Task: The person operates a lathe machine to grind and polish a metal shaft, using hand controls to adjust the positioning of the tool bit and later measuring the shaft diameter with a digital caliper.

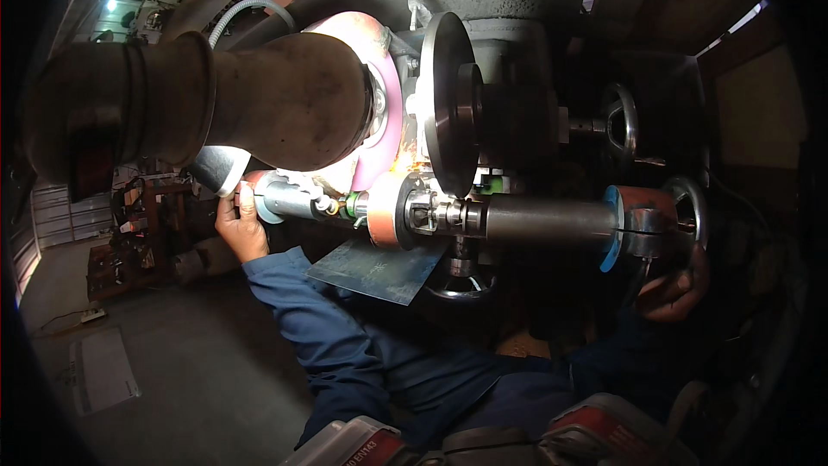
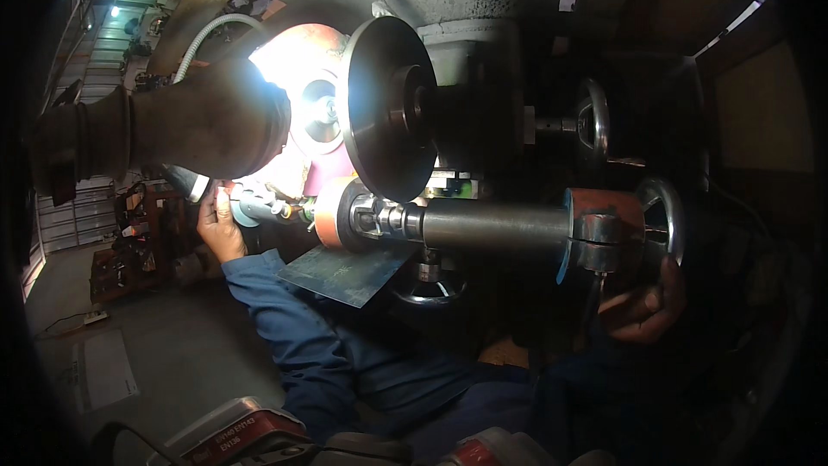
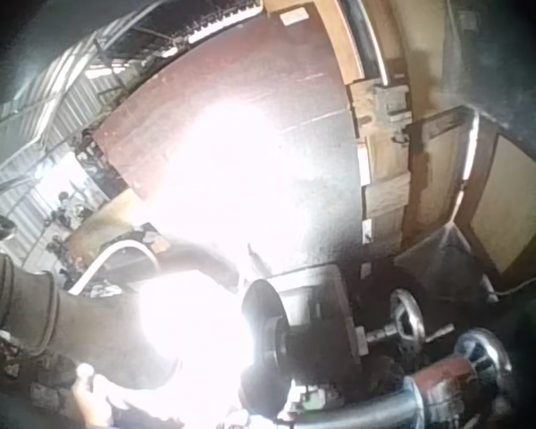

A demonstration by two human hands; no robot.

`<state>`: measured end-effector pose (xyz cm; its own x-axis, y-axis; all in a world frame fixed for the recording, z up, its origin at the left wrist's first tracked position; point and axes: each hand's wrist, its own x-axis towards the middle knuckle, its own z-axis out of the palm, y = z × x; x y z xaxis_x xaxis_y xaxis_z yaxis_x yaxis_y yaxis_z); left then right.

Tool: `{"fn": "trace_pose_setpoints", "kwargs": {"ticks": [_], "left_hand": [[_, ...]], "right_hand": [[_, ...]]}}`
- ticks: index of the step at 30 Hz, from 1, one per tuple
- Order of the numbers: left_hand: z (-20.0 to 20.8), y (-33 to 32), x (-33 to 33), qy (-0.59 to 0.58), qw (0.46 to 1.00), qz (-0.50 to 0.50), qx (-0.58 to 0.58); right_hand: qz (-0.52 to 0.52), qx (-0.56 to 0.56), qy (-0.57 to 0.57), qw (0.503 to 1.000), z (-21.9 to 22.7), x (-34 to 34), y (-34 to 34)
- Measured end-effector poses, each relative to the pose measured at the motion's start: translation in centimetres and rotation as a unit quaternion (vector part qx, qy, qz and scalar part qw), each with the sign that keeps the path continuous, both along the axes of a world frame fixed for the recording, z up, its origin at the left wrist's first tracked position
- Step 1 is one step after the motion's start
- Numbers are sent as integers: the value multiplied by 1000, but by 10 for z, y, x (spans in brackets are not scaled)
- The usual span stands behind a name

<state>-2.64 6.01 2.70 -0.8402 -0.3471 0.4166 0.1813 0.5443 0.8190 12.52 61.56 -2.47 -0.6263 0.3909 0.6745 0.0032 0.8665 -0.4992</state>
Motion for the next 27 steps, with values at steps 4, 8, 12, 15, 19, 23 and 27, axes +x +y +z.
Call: {"fn": "trace_pose_setpoints", "kwargs": {"ticks": [4,8,12,15,19,23,27], "left_hand": [[0,6,-1,0,1000,-6,8],[0,10,-1,5,1000,3,-1],[2,2,1,-10,1000,5,-1],[1,5,-3,-17,1000,3,5],[1,6,-6,-16,1000,-1,-3],[4,6,-4,-30,999,7,-13],[4,10,-3,-24,1000,-9,-2]], "right_hand": [[-49,122,132,983,-54,-6,19],[-95,147,164,971,-54,5,17],[7,26,19,999,18,-15,-5],[39,-15,-2,999,37,-25,-9],[49,-48,-48,996,67,-41,-12],[37,-43,-53,997,64,-41,-16],[23,-19,-26,999,40,-24,-10]]}}
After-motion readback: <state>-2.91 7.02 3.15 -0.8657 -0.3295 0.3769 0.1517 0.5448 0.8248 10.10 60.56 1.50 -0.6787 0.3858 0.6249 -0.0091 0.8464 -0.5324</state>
